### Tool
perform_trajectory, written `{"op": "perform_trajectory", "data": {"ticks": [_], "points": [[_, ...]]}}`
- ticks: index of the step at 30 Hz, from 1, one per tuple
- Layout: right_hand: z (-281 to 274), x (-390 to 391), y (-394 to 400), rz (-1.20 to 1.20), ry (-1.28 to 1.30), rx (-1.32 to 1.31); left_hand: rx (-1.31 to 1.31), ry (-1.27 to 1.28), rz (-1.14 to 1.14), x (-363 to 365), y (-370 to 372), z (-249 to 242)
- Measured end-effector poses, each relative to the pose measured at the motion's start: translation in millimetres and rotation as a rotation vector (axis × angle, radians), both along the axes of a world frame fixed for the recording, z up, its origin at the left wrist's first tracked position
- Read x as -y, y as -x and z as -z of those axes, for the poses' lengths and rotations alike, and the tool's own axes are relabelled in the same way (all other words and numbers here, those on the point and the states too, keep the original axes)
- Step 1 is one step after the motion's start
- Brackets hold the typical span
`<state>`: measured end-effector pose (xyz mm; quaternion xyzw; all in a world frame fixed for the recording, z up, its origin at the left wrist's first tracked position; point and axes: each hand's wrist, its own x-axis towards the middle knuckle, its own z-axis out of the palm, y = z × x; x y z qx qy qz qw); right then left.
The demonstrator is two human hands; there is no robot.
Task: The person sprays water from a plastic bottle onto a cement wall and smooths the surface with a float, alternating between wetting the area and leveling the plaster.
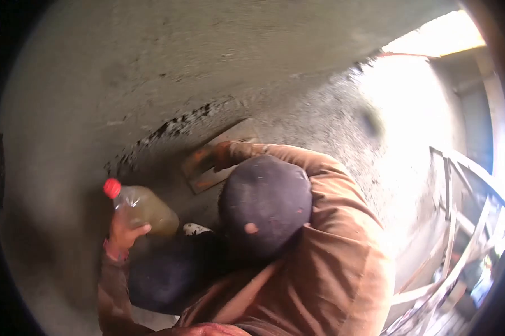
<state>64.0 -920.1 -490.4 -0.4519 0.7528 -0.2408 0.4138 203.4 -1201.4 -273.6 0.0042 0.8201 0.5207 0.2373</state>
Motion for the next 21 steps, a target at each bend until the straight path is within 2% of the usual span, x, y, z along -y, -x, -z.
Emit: {"op": "perform_trajectory", "data": {"ticks": [2, 4, 6, 7, 8, 9, 10, 11, 12, 14, 16, 20, 21], "points": [[4, 3, 6, 0.004, 0.040, 0.033, 0.136, -0.099, -0.083, 3, 0, 0], [16, 1, 4, -0.036, 0.103, 0.068, 0.138, -0.082, -0.064, 1, 5, -3], [27, 3, -1, -0.022, 0.333, -0.070, 0.142, -0.059, -0.074, -2, 6, -6], [9, 3, 1, -0.038, 0.342, -0.067, 0.035, 0.008, -0.037, -4, 8, -7], [-8, 3, 3, -0.043, 0.065, -0.064, -0.066, 0.081, -0.015, -6, 9, -6], [-20, 5, 2, -0.071, -0.202, -0.065, -0.038, 0.070, -0.052, -7, 8, -6], [-12, 1, 4, -0.026, -0.166, -0.016, -0.009, 0.069, -0.104, -5, 6, -8], [-12, 3, 5, -0.013, -0.207, -0.052, 0.022, 0.069, -0.137, -6, 5, -15], [-6, 3, 4, 0.102, -0.140, -0.136, 0.048, 0.067, -0.159, -7, 6, -21], [16, 15, 14, 0.037, -0.123, -0.347, 0.054, 0.076, -0.148, -2, 2, -21], [-2, 27, 27, 0.044, -0.046, -0.416, 0.058, -0.029, -0.194, -1, -1, -20], [-12, 43, 36, -0.038, -0.054, -0.448, 0.015, -0.066, -0.256, -5, 1, -27], [-10, 41, 30, -0.056, -0.103, -0.363, 0.015, -0.054, -0.258, -2, -2, -23]]}}
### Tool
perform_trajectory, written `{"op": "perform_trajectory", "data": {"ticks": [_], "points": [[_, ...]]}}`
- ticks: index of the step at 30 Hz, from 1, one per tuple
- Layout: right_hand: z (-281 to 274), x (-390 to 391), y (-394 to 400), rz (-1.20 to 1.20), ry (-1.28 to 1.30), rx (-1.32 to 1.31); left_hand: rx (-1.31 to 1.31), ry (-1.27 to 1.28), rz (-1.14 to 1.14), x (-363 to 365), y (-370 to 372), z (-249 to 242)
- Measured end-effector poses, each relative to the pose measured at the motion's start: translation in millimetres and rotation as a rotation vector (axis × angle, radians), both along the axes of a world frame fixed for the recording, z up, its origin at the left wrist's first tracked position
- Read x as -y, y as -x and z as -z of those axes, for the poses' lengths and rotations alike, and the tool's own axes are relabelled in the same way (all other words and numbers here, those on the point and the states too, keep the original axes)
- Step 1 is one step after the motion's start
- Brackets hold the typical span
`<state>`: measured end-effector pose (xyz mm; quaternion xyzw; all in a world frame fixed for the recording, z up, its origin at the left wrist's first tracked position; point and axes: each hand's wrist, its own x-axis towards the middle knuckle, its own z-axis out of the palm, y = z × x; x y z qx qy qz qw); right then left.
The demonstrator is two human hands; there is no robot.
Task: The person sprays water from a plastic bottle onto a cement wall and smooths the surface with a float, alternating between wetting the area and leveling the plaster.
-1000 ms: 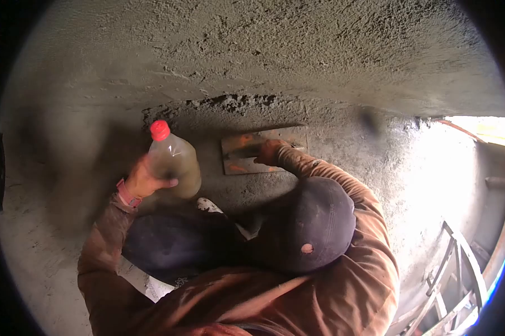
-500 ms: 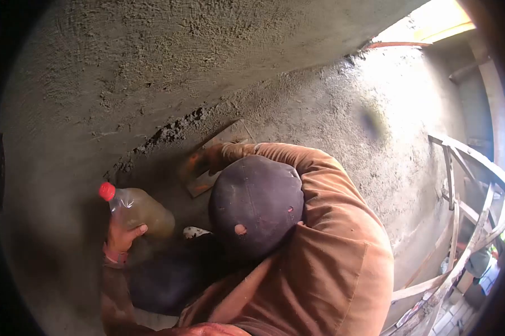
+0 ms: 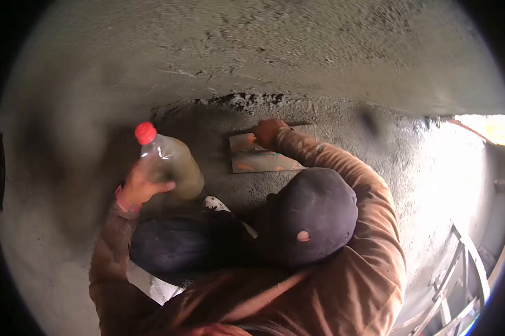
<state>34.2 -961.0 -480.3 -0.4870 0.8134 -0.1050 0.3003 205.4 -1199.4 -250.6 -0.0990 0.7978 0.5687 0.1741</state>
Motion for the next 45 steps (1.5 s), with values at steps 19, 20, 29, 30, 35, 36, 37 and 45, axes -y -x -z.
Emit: {"op": "perform_trajectory", "data": {"ticks": [19, 20, 29, 30, 35, 36, 37, 45], "points": [[16, -31, -25, -0.106, -0.206, 0.203, 0.300, -0.883, -0.286, -25, 2, -10], [15, -33, -26, -0.102, -0.202, 0.216, 0.247, -0.892, -0.309, -33, 1, -22], [-30, -106, -20, 0.224, 0.103, 0.058, 0.223, -0.800, -0.269, -59, 18, -65], [-56, -119, -13, 0.267, 0.064, -0.019, 0.210, -0.838, -0.275, -57, 19, -62], [-115, -187, 7, 0.071, -0.023, -0.535, 0.232, -0.873, -0.331, -44, 25, -52], [-121, -191, 15, 0.059, 0.042, -0.606, 0.227, -0.871, -0.345, -45, 27, -57], [-123, -193, 23, 0.044, 0.140, -0.711, 0.173, -0.773, -0.284, -49, 28, -66], [-173, -145, 69, -0.108, 0.312, -0.831, 0.049, -0.629, -0.342, -27, 23, -87]]}}
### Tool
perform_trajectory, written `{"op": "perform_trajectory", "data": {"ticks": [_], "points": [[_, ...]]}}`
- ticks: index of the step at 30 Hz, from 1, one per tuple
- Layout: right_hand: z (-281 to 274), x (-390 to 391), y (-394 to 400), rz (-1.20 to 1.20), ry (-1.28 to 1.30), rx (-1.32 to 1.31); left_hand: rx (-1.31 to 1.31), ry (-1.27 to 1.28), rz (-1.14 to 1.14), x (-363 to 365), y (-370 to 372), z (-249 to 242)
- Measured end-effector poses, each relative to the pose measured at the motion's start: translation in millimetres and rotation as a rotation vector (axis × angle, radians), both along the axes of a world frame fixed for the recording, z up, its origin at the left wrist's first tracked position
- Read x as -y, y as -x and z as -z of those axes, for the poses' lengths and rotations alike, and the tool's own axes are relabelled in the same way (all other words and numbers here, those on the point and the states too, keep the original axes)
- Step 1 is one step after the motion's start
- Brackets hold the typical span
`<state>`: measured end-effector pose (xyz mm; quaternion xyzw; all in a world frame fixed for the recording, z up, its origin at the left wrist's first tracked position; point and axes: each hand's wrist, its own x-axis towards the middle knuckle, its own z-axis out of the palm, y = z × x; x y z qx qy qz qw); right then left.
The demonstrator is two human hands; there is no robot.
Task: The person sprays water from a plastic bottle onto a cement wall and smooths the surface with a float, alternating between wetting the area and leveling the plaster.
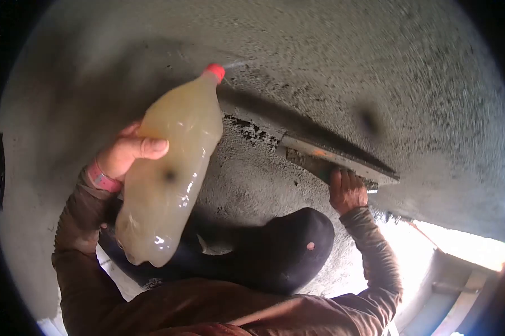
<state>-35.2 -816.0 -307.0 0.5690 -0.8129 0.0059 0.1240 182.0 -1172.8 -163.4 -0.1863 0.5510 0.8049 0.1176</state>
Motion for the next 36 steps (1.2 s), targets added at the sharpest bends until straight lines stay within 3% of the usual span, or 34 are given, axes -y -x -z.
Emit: {"op": "perform_trajectory", "data": {"ticks": [3, 7, 10, 12, 14, 15, 16, 18, 19, 20, 22, 26, 28, 30, 34, 36], "points": [[-2, -9, -3, -0.011, 0.053, -0.029, -0.055, -0.028, 0.003, 6, -10, -27], [0, 5, -11, 0.070, 0.128, -0.094, -0.129, 0.210, 0.109, 12, -14, -17], [3, 29, -9, 0.138, 0.175, -0.127, -0.115, 0.169, 0.209, 19, -20, -1], [-7, 65, -2, 0.263, 0.208, -0.119, -0.225, 0.120, 0.131, 22, -34, 12], [-18, 112, -8, 0.231, 0.366, -0.208, -0.393, 0.153, -0.050, 24, -48, 19], [-40, 141, -17, 0.186, 0.381, -0.124, -0.377, 0.137, -0.042, 31, -51, 22], [-40, 170, -23, 0.308, 0.380, 0.192, -0.355, 0.110, -0.024, 37, -57, 24], [-25, 216, -30, 0.094, 0.531, 0.155, -0.339, 0.089, 0.023, 45, -55, 27], [-8, 237, -35, 0.134, 0.354, 0.195, -0.297, 0.077, -0.062, 45, -55, 28], [-7, 249, -39, -0.001, 0.271, -0.243, -0.257, 0.070, -0.137, 43, -56, 28], [34, 252, -38, 0.022, 0.077, -0.095, -0.252, 0.108, -0.198, 41, -58, 28], [90, 166, -18, 0.079, 0.008, -0.153, -0.258, 0.152, -0.447, 55, -102, 29], [80, 112, -5, 0.107, 0.095, -0.255, -0.310, 0.145, -0.557, 59, -122, 34], [33, 94, -2, 0.175, 0.267, -0.233, -0.344, -0.069, -0.734, 61, -138, 40], [-78, 154, -22, 0.427, 0.489, -0.276, -0.282, -0.164, -0.757, 74, -147, 52], [-106, 200, -29, 0.229, 0.722, -0.109, -0.269, -0.152, -0.747, 80, -141, 61]]}}
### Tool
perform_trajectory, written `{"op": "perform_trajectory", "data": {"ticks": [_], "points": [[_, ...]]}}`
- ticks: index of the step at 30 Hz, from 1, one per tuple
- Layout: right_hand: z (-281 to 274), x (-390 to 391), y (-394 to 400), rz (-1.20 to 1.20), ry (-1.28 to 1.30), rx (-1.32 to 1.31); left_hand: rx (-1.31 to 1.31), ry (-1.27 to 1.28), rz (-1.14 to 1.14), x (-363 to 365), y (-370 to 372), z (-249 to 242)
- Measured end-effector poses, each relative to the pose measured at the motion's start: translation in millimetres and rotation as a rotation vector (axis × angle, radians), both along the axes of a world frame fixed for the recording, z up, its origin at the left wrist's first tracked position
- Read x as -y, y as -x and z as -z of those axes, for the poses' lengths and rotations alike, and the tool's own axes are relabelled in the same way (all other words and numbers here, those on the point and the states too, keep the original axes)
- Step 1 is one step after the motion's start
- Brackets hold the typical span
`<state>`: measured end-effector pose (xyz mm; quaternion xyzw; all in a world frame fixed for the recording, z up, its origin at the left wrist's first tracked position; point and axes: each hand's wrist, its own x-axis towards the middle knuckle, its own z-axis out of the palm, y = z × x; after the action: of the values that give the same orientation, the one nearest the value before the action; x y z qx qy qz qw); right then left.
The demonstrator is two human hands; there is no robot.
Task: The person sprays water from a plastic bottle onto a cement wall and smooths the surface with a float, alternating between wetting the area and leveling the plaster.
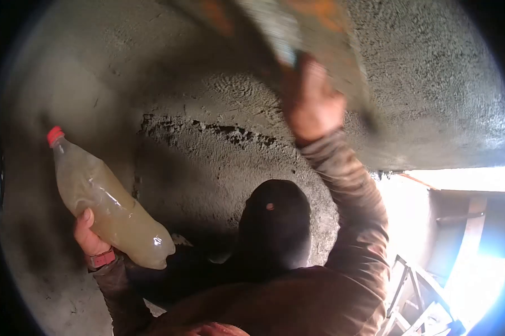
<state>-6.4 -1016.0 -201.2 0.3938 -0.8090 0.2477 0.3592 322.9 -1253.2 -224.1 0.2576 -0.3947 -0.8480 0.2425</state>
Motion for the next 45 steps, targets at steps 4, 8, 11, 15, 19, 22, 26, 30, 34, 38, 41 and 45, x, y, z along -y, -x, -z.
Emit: {"op": "perform_trajectory", "data": {"ticks": [4, 8, 11, 15, 19, 22, 26, 30, 34, 38, 41, 45], "points": [[62, 50, -16, -0.057, -0.483, -0.114, 0.007, 0.114, 0.089, -5, 21, 6], [156, -37, -2, 0.025, -0.665, 0.162, -0.002, 0.191, 0.046, -15, 24, 4], [135, -122, 20, 0.203, -0.454, 0.113, -0.043, 0.227, 0.032, -12, 14, 8], [10, -122, 27, 0.362, -0.073, -0.117, -0.030, 0.187, 0.076, -10, 22, 8], [-56, -54, 15, 0.235, -0.017, -0.135, -0.019, 0.100, 0.096, -19, 46, 18], [-9, -34, -4, 0.093, -0.335, -0.141, -0.005, 0.130, 0.102, -34, 60, 11], [96, -144, 24, 0.125, -0.052, 0.116, 0.003, 0.183, 0.250, -29, 48, 22], [13, -198, 39, 0.428, 0.043, -0.064, 0.287, 0.062, 0.597, -44, 74, 25], [-101, -168, 49, 0.477, 0.312, -0.192, 0.224, -0.053, 0.777, -88, 128, -17], [-91, -133, 40, 0.263, 0.133, -0.208, 0.117, -0.119, 0.840, -126, 176, -78], [-20, -168, 38, 0.230, 0.167, -0.053, -0.015, -0.047, 0.945, -133, 194, -110], [31, -273, 79, 0.563, 0.392, -0.007, 0.065, 0.174, 1.009, -127, 183, -107]]}}
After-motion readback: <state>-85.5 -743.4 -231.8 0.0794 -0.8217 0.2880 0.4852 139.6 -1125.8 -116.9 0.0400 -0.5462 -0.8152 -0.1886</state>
